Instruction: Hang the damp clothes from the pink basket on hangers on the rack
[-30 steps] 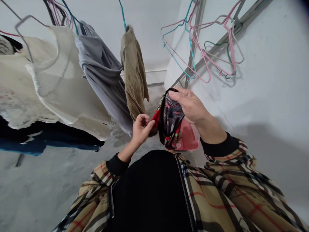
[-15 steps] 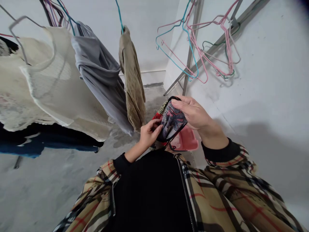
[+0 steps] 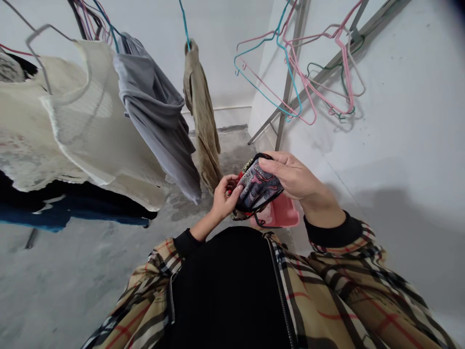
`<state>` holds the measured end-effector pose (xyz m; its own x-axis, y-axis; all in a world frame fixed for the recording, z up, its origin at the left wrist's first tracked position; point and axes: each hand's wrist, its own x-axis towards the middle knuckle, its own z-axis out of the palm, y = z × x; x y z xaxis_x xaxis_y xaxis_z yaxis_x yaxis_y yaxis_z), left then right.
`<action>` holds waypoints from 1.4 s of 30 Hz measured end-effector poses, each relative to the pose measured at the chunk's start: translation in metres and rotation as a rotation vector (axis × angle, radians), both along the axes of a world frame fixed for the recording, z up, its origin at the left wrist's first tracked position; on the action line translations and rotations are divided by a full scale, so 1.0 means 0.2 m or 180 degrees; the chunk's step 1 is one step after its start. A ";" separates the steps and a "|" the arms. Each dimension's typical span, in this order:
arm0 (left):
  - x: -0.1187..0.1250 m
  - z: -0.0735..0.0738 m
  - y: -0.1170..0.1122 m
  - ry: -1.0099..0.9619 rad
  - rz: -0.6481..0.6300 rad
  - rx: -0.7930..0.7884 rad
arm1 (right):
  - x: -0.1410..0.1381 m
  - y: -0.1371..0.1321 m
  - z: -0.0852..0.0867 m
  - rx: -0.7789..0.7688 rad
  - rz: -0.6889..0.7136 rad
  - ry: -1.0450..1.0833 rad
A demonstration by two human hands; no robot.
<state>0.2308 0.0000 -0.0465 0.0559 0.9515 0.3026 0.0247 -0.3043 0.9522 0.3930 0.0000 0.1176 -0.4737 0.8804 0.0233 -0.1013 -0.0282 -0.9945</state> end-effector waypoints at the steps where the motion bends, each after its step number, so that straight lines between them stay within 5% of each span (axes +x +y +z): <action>1: 0.00 0.00 -0.01 -0.0089 -0.0149 -0.0038 | 0.00 0.00 0.00 -0.0005 -0.0008 -0.0005; 6: 0.03 -0.01 -0.02 -0.0237 -0.0483 -0.0495 | 0.01 -0.01 -0.02 -0.0070 -0.0047 -0.0012; 12: 0.07 -0.06 -0.03 -0.0088 -0.0796 -0.0446 | 0.01 -0.01 -0.03 -0.0002 -0.0054 0.0016; 21: 0.08 0.03 -0.06 0.0342 -0.0970 -0.0162 | 0.04 -0.02 -0.04 -0.0031 -0.0028 -0.0041; 28: 0.02 0.00 -0.01 0.0849 -0.0189 0.0346 | 0.08 -0.02 -0.06 -0.0199 -0.0064 0.0015; 36: -0.14 0.11 0.09 -0.0180 0.0512 -0.0411 | 0.18 0.01 -0.12 -0.0300 -0.0437 0.0080; 42: -0.26 0.24 0.10 0.0971 0.0917 0.0621 | 0.29 0.08 -0.21 0.0332 -0.0834 -0.0743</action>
